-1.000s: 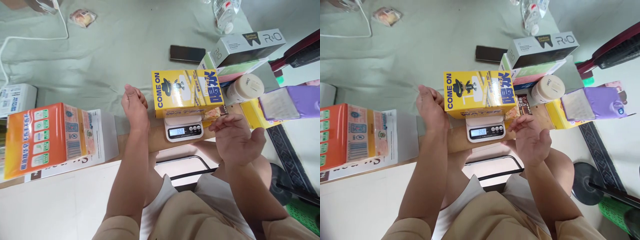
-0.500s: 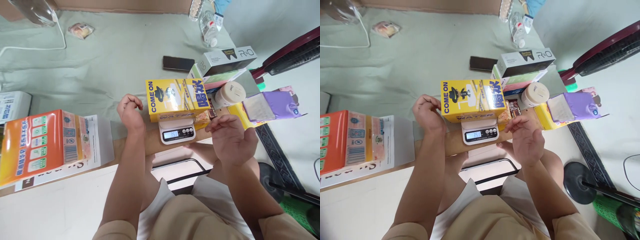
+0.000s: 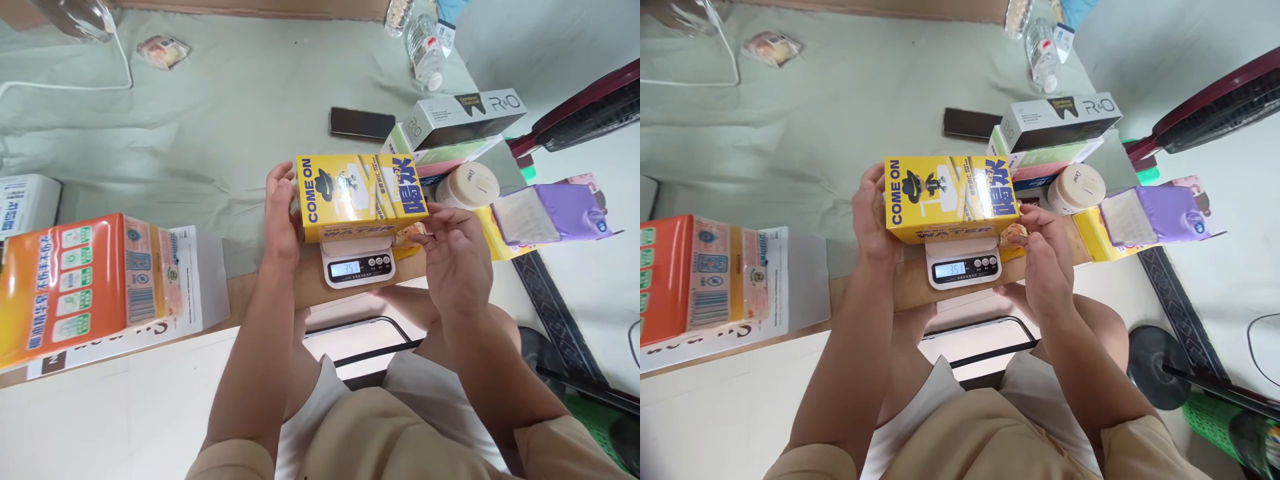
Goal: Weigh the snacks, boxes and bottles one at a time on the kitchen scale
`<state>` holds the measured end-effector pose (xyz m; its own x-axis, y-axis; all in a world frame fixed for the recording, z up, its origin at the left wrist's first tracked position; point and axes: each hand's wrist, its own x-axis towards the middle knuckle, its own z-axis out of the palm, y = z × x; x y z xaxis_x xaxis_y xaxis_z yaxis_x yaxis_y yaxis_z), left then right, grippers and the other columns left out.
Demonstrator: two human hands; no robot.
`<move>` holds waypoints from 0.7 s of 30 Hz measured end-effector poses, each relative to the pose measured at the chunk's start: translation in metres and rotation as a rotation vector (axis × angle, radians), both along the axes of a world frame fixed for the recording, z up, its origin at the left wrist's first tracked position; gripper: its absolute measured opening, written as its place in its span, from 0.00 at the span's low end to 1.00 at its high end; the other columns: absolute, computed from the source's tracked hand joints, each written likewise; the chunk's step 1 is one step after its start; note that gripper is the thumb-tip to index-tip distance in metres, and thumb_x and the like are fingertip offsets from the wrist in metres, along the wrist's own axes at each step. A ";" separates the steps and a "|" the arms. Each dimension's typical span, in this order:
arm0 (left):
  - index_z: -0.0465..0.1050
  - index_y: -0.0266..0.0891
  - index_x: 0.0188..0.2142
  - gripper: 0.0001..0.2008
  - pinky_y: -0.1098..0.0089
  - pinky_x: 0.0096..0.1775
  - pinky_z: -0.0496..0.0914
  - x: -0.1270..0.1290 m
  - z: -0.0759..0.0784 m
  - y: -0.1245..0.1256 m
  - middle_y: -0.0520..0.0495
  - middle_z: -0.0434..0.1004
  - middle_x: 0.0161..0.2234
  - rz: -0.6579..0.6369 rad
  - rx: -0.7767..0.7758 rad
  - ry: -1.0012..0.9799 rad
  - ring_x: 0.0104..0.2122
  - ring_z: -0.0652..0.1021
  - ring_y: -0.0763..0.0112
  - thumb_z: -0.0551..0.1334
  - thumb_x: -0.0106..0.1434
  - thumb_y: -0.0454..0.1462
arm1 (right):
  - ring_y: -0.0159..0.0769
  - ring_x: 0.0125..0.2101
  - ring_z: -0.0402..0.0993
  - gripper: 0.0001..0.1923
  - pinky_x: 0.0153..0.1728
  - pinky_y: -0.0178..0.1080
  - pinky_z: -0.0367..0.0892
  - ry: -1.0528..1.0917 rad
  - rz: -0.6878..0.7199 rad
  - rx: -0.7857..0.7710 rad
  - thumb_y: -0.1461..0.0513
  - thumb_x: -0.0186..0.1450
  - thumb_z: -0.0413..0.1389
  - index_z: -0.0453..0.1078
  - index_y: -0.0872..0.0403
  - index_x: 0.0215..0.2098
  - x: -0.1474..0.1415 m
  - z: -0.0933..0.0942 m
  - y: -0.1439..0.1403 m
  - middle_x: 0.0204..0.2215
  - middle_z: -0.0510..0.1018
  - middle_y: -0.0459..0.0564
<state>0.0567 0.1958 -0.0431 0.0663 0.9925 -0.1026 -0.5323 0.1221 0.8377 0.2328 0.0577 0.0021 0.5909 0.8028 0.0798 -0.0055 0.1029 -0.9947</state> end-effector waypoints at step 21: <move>0.74 0.53 0.50 0.22 0.54 0.63 0.74 -0.014 -0.003 0.008 0.52 0.81 0.54 -0.176 0.224 0.140 0.68 0.71 0.50 0.71 0.59 0.54 | 0.40 0.55 0.76 0.18 0.52 0.46 0.79 -0.307 0.216 0.028 0.53 0.71 0.53 0.67 0.44 0.58 0.010 -0.013 0.014 0.57 0.75 0.50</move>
